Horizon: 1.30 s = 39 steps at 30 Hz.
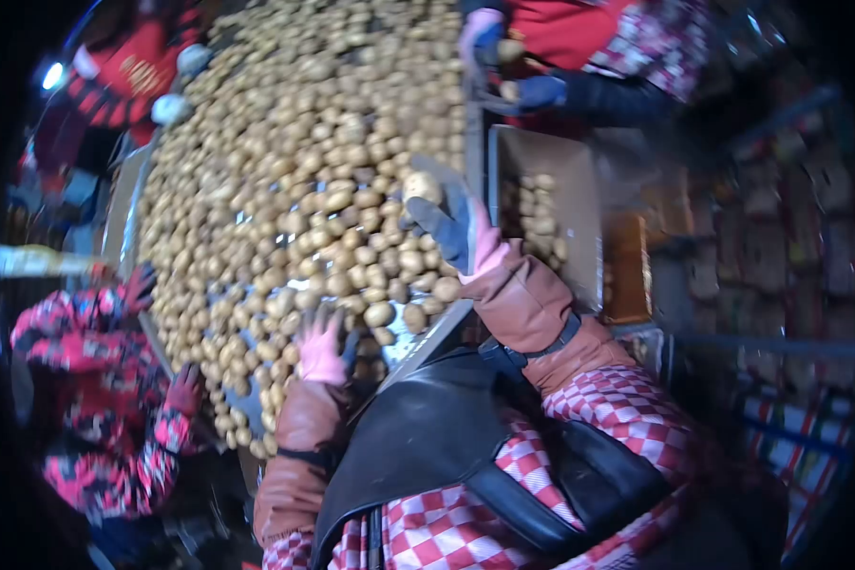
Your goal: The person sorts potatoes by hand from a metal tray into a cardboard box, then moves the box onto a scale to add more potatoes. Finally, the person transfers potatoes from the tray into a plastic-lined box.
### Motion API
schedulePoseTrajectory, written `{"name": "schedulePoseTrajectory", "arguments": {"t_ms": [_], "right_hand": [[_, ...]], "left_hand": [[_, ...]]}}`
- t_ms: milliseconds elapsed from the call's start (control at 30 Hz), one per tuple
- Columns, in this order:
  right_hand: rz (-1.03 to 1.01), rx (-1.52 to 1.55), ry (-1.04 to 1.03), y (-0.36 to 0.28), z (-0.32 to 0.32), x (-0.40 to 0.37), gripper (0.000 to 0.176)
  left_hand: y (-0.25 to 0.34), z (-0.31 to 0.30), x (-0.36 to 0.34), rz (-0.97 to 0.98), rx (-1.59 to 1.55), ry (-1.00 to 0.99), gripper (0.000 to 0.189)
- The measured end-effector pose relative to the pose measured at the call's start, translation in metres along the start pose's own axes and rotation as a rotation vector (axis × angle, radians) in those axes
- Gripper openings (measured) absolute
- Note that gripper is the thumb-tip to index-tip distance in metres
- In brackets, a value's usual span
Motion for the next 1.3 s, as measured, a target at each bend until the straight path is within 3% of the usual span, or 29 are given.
{"name": "schedulePoseTrajectory", "arguments": {"t_ms": [100, 200, 233, 267, 367, 400, 433, 467, 533, 600, 667, 733, 767, 800, 833, 967, 1033, 1100, 1133, 1167, 1233, 1267, 1300], "right_hand": [[-0.472, -0.297, 0.432, -0.121, -0.101, -0.014, 0.061], [-0.767, -0.431, 0.782, -0.206, -0.191, -0.035, 0.066], [-0.766, -0.482, 0.95, -0.213, -0.22, -0.036, 0.056], [-0.702, -0.691, 0.977, -0.199, -0.278, -0.027, 0.058], [0.132, -0.865, 1.029, -0.104, -0.374, -0.024, 0.062], [-0.096, -0.605, 0.969, -0.053, -0.412, -0.032, 0.063], [-0.294, -0.325, 0.876, -0.04, -0.385, -0.023, 0.063], [-0.038, 0.226, 0.812, 0.005, -0.367, -0.032, 0.058], [0.204, 0.433, 0.729, 0.049, -0.274, -0.054, 0.051], [0.328, 0.23, 0.737, 0.096, -0.228, -0.061, 0.046], [0.541, 0.341, 0.737, 0.122, -0.164, -0.065, 0.044], [0.413, 0.255, 0.394, 0.164, -0.117, -0.054, 0.033], [0.349, 0.212, 0.226, 0.153, -0.078, -0.047, 0.029], [0.256, -0.034, 0.086, 0.132, -0.056, -0.048, 0.029], [0.159, -0.278, -0.053, 0.092, -0.027, -0.048, 0.028], [0.264, -0.465, -0.273, 0.125, -0.013, -0.063, 0.028], [0.246, -0.468, -0.283, 0.12, -0.01, -0.061, 0.031], [0.396, -0.888, -0.323, 0.121, -0.01, -0.06, 0.044], [0.234, -1.053, -0.393, 0.115, -0.001, -0.062, 0.057], [0.337, -1.168, -0.489, 0.119, 0.011, -0.069, 0.061], [0.338, -1.09, -0.543, 0.106, 0.04, -0.059, 0.056], [0.105, -0.716, -0.516, 0.107, 0.054, -0.042, 0.051], [0.267, -0.522, -0.513, 0.136, 0.049, -0.036, 0.045]], "left_hand": [[-0.005, -0.022, -0.012, -0.008, -0.076, 0.143, 0.05], [-0.007, -0.036, -0.017, 0.018, -0.038, 0.227, 0.048], [-0.006, -0.034, -0.017, 0.02, -0.034, 0.223, 0.048], [-0.006, -0.031, -0.017, 0.022, -0.042, 0.227, 0.047], [-0.005, -0.025, -0.014, 0.039, -0.091, 0.232, 0.047], [-0.002, -0.022, -0.014, 0.088, -0.093, 0.263, 0.046], [0.0, -0.028, -0.019, 0.114, -0.086, 0.295, 0.045], [-0.003, -0.025, -0.024, 0.09, -0.109, 0.256, 0.045], [0.003, -0.028, -0.027, 0.04, -0.126, 0.185, 0.047], [0.019, -0.024, -0.025, 0.061, -0.083, 0.063, 0.052], [0.043, -0.014, -0.017, 0.152, -0.002, -0.096, 0.06], [0.05, -0.003, -0.007, 0.246, 0.15, -0.167, 0.069], [0.042, -0.006, 0.002, 0.234, 0.145, -0.164, 0.069], [0.025, -0.01, 0.014, 0.14, 0.158, -0.172, 0.07], [0.005, -0.018, 0.019, 0.013, 0.146, -0.142, 0.07], [-0.076, -0.046, 0.013, -0.483, 0.04, 0.173, 0.067], [-0.096, -0.049, -0.002, -0.449, -0.006, 0.284, 0.065], [-0.089, -0.045, -0.024, -0.446, 0.009, 0.337, 0.064], [-0.083, -0.037, -0.032, -0.441, 0.015, 0.301, 0.062], [-0.075, -0.032, -0.037, -0.436, 0.021, 0.265, 0.061], [-0.056, -0.025, -0.04, -0.339, 0.008, 0.289, 0.058], [-0.048, -0.024, -0.037, -0.312, -0.01, 0.283, 0.057], [-0.041, -0.022, -0.036, -0.284, -0.028, 0.278, 0.056]]}}
Point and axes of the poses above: each hand's wrist, its own x-axis towards the middle knuckle, its own z-axis out of the palm, y = z × x, the point moved 9 cm from there along x, towards the middle knuckle, and after that the axes turned 1 degree about y, right-handed, at the moved point
